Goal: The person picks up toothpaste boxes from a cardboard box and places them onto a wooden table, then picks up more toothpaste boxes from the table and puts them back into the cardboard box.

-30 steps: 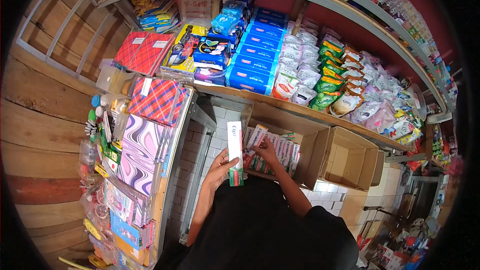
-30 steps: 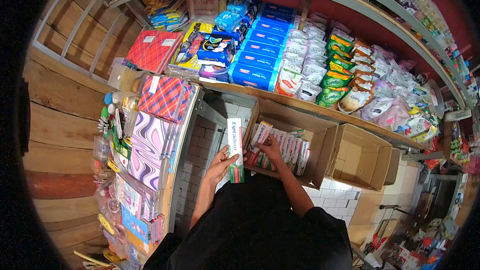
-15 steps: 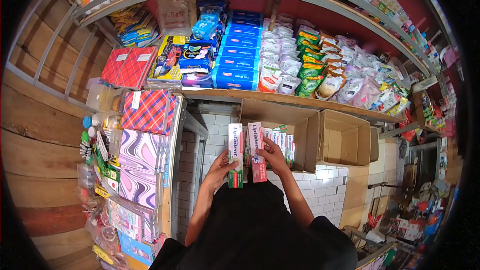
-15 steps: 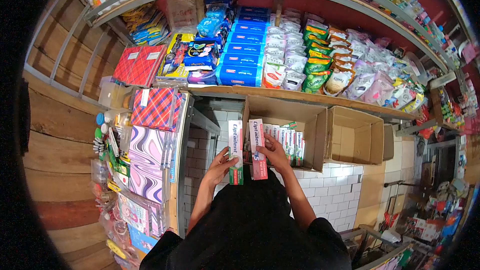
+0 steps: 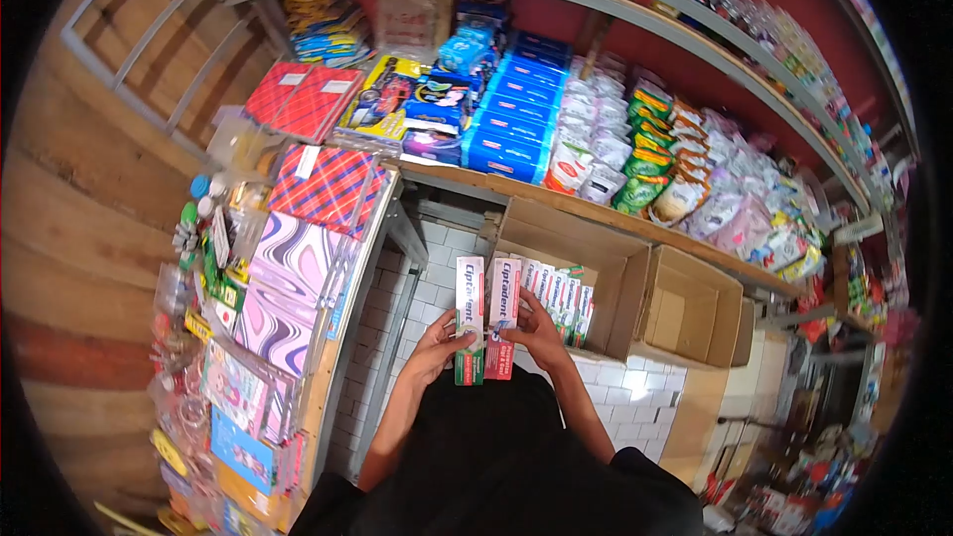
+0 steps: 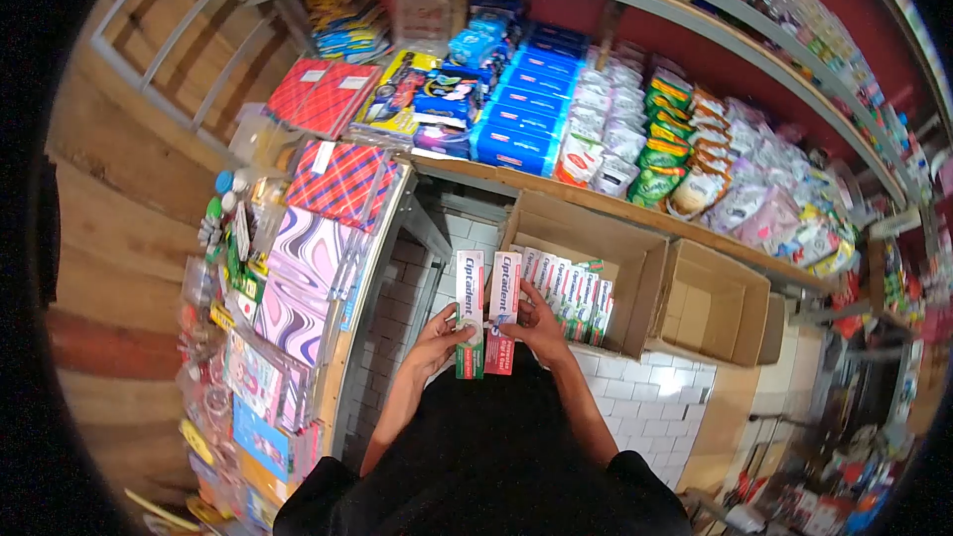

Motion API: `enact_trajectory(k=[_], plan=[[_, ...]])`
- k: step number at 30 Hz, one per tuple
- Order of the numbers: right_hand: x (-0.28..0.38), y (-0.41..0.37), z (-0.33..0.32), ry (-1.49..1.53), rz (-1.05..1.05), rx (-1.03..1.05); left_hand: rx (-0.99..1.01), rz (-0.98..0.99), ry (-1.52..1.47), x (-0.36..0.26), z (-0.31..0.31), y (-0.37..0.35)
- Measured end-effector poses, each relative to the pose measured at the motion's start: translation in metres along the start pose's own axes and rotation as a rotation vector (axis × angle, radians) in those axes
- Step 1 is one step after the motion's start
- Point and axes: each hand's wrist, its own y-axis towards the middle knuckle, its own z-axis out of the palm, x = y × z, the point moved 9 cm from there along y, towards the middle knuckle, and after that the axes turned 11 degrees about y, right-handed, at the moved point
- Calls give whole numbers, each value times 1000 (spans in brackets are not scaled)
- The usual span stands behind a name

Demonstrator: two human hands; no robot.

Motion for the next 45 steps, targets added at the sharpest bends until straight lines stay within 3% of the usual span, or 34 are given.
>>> enact_trajectory(k=[11,15,24,32,45], plan=[[-3,-19,27,-40,240,269,-195,223,-270,25,28,-56],[-13,-32,44,-132,340,386,-319,302,-364,62,26,-82],[-98,-86,117,-287,532,727,-715,414,-547,140,2,-199],[-191,-186,204,-294,807,974,-887,566,-678,202,-19,-335],[-330,-338,296,-522,1201,1457,-1397,751,-926,320,-18,-507]])
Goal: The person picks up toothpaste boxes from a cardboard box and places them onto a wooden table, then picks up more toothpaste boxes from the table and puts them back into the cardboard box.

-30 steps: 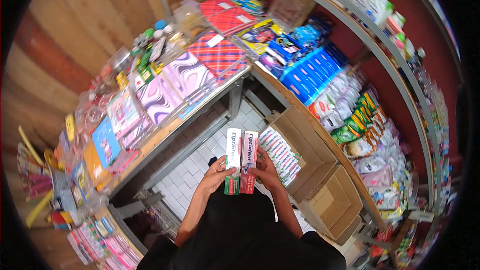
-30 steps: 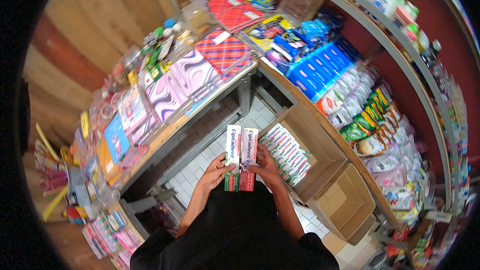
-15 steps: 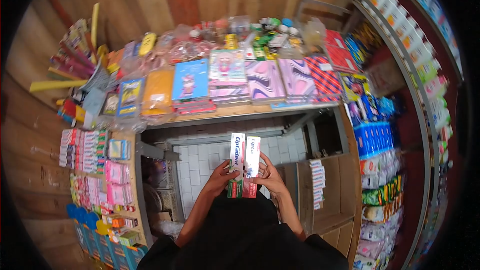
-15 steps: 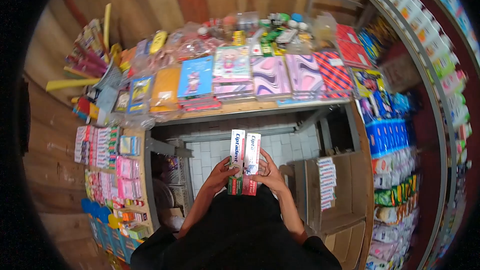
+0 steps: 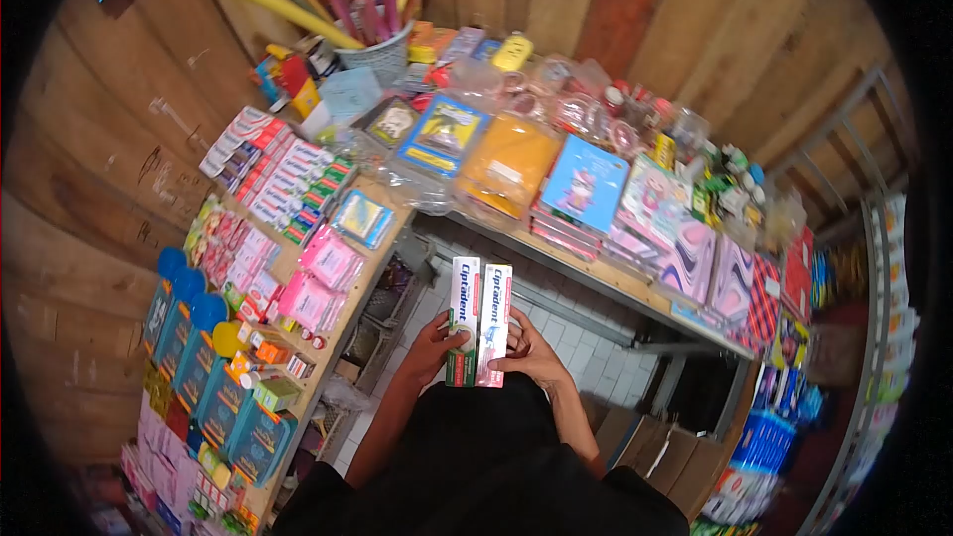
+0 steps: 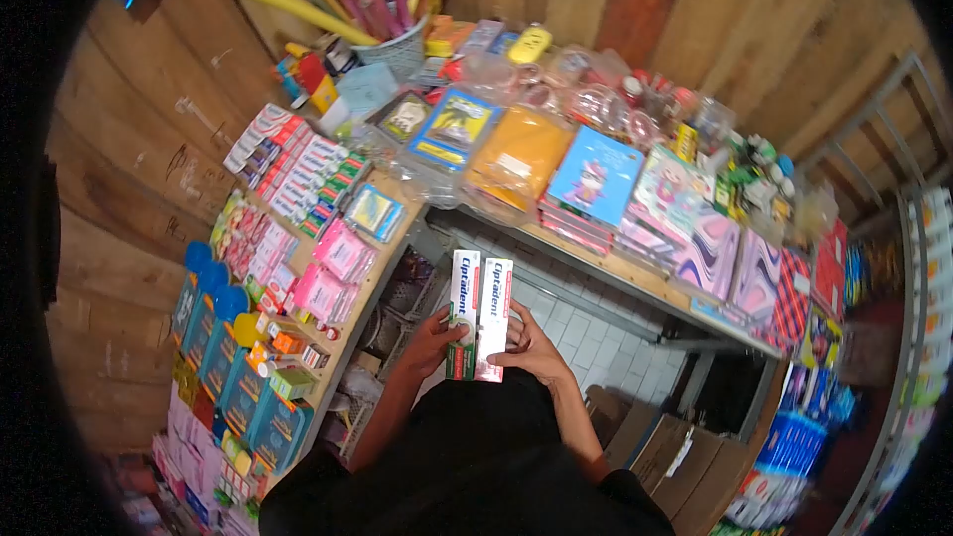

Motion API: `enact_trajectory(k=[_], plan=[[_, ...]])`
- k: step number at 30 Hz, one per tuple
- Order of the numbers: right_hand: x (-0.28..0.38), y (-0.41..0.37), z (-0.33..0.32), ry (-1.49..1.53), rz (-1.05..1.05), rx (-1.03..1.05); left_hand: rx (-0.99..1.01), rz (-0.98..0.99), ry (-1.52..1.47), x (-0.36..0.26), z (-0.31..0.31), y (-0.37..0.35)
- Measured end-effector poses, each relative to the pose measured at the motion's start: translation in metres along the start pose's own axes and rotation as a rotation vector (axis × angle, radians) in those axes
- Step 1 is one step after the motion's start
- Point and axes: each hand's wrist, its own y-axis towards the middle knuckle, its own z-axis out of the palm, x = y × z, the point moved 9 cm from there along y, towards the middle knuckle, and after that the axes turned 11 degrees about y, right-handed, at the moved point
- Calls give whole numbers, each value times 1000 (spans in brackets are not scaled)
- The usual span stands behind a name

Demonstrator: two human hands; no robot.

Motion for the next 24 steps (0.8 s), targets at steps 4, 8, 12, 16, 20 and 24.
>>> enact_trajectory(k=[4,8,12,16,20,24], plan=[[1,47,25,-79,123,142,-97,89,-77,-25,-38,5],[15,95,51,-77,255,261,-207,156,-140,-50,-68,16],[23,152,47,-204,281,361,-316,244,-221,-70,-91,35],[41,205,55,-163,343,384,-413,350,-294,-102,-100,49],[57,252,68,-164,318,388,-478,450,-366,-122,-111,61],[57,295,83,-92,331,391,-572,485,-405,-130,-123,66]])
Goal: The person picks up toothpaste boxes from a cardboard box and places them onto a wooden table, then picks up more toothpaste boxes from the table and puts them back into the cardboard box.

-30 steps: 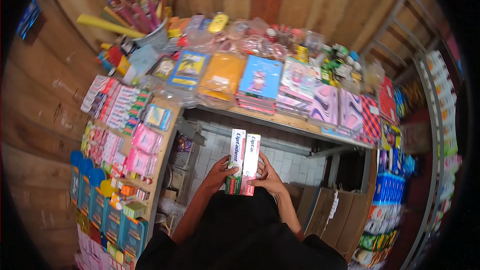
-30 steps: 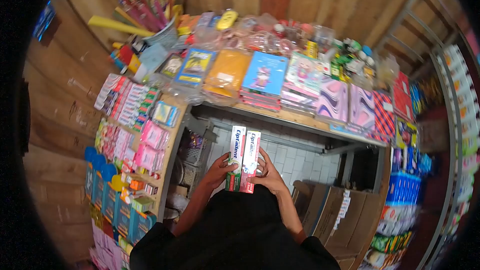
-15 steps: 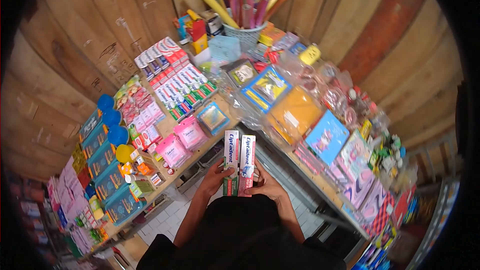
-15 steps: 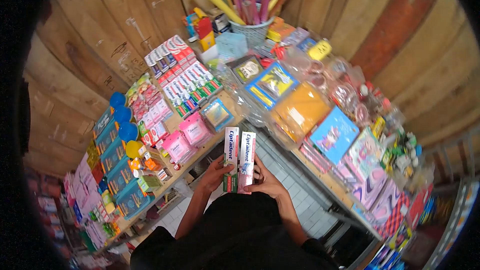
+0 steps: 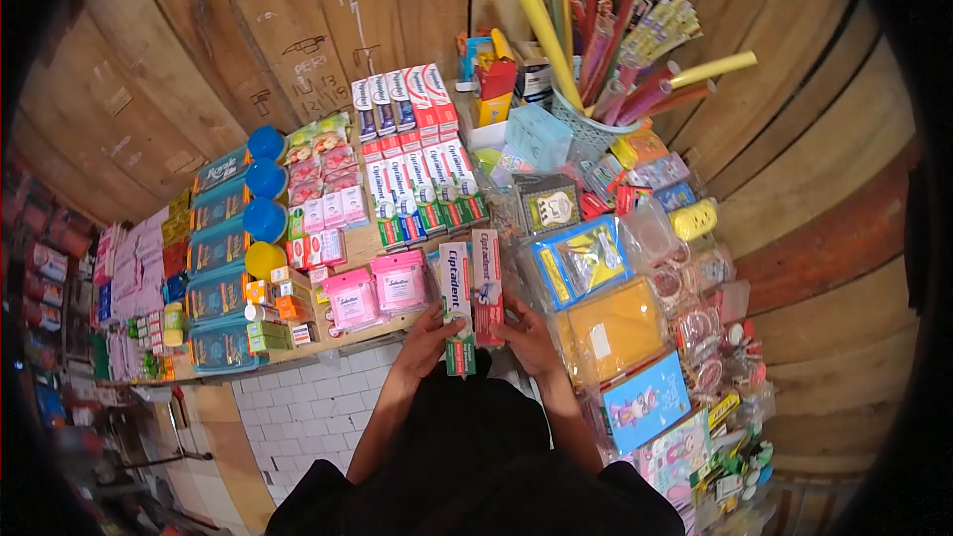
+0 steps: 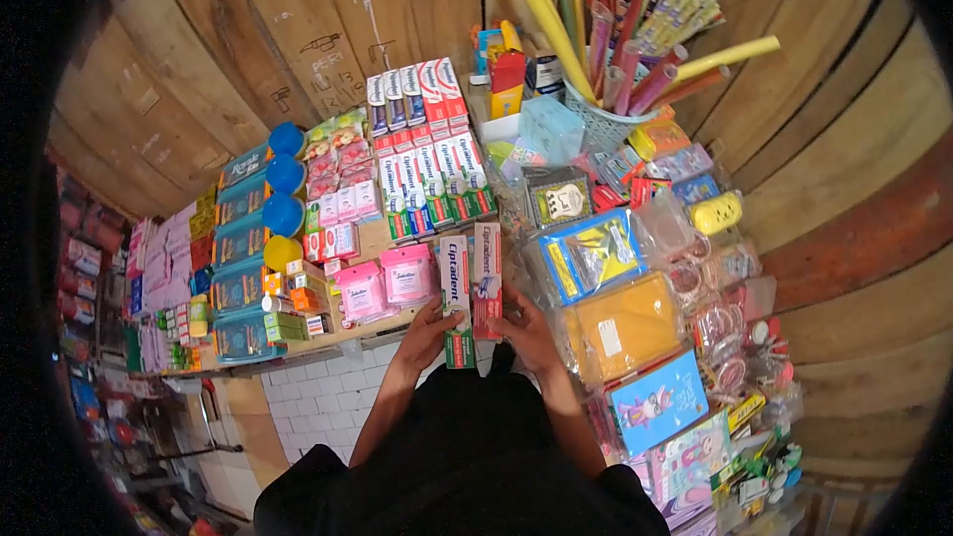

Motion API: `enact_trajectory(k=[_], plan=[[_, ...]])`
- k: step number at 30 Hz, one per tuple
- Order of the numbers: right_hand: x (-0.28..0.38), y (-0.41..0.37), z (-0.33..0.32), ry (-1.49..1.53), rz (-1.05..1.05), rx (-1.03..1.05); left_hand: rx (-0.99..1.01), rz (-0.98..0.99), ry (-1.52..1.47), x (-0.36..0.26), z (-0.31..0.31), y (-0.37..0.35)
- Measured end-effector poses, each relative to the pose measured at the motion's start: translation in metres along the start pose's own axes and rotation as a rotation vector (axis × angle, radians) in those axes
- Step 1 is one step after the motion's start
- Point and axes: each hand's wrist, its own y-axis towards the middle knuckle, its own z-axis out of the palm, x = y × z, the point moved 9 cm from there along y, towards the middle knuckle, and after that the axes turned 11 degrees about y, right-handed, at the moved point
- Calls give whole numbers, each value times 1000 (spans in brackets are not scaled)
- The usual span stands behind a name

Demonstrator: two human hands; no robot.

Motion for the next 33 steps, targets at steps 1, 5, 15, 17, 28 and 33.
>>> enact_trajectory(k=[1,5,15,17,28,33], plan=[[5,10,3,29,1,-10,-18,9,-10,-3,1,2],[8,56,-3,50,-12,28,-60,42,-30,-13,3,17],[44,88,31,-191,-153,142,-35,36,-73,-26,-13,64],[50,93,35,-313,-130,192,-29,23,-60,-28,-16,72],[60,158,22,-735,-252,167,82,-33,-91,-57,-14,92],[61,191,17,-666,-271,174,81,-6,-52,-65,-24,93]])
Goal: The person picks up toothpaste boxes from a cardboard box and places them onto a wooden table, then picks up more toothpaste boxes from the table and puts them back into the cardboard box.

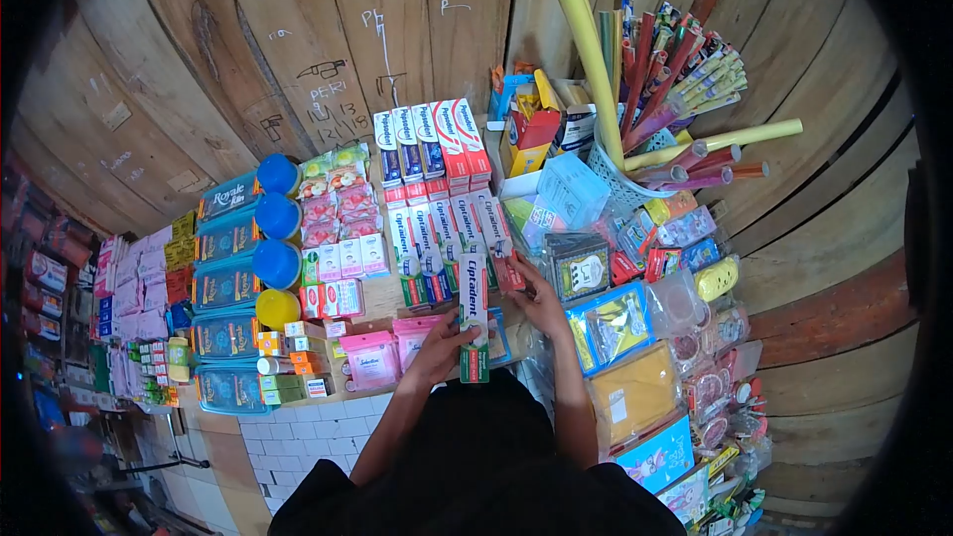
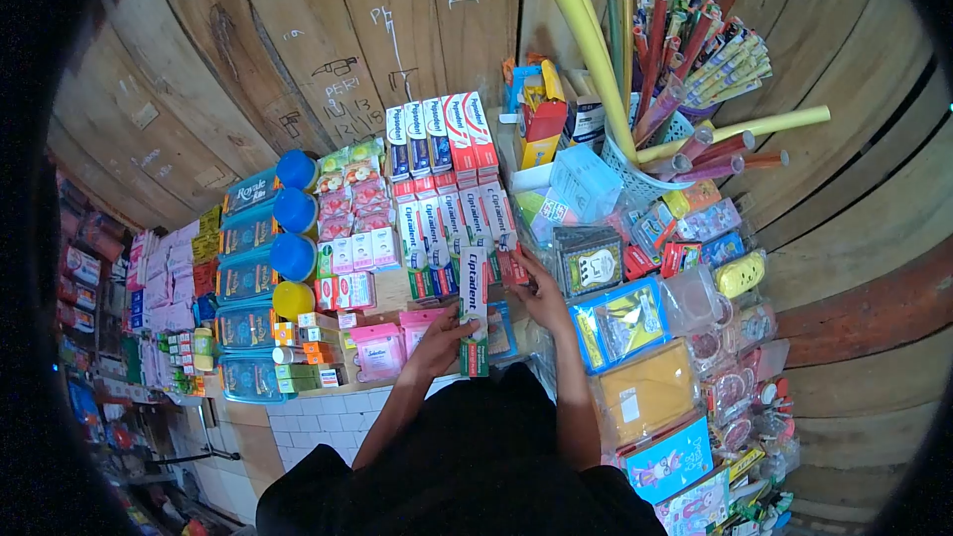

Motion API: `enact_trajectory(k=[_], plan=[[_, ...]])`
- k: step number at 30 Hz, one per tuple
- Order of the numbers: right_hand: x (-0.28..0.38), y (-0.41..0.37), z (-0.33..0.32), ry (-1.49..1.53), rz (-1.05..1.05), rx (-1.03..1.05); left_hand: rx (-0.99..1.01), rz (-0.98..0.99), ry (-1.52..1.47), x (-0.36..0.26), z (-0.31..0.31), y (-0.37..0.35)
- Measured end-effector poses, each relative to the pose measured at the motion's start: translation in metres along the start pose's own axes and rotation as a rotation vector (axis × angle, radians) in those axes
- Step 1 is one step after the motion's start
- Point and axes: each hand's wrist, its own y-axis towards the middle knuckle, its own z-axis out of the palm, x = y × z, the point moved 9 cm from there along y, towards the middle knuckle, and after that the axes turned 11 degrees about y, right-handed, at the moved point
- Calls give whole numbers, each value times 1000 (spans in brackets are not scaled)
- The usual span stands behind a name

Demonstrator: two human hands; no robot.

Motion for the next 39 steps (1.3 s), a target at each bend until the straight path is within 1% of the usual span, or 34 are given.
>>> enact_trajectory(k=[1,4,7,10,13,16,19,22,25,28,31,34,37,39], plan=[[-1,6,-1,-6,-35,6,1,14,9,-4,0,0],[-11,22,-3,-31,-40,23,-13,31,-18,-10,-3,0],[-18,34,-6,-30,-13,26,-74,35,-31,-13,-6,2],[-16,40,-8,-85,-44,3,-127,61,-51,-18,-5,1],[-7,38,-7,-267,-103,10,-106,71,-79,-20,0,2],[-3,37,-10,-482,-111,-5,-119,103,-94,-23,2,4],[2,34,-9,-476,-120,-31,-146,116,-112,-22,0,10],[6,31,-8,-550,-80,-68,-154,100,-104,-27,4,9],[33,23,1,-624,-224,-151,-126,110,-108,-22,0,17],[27,11,15,-336,171,-24,-161,105,-146,-15,-10,24],[32,-5,36,-164,240,147,-165,80,-125,-11,-15,31],[47,-19,48,-307,74,269,-170,110,-103,-17,-7,39],[48,-27,49,-353,62,308,-124,90,-107,-16,0,49],[36,-26,45,-324,71,310,-118,137,-98,-17,2,54]])
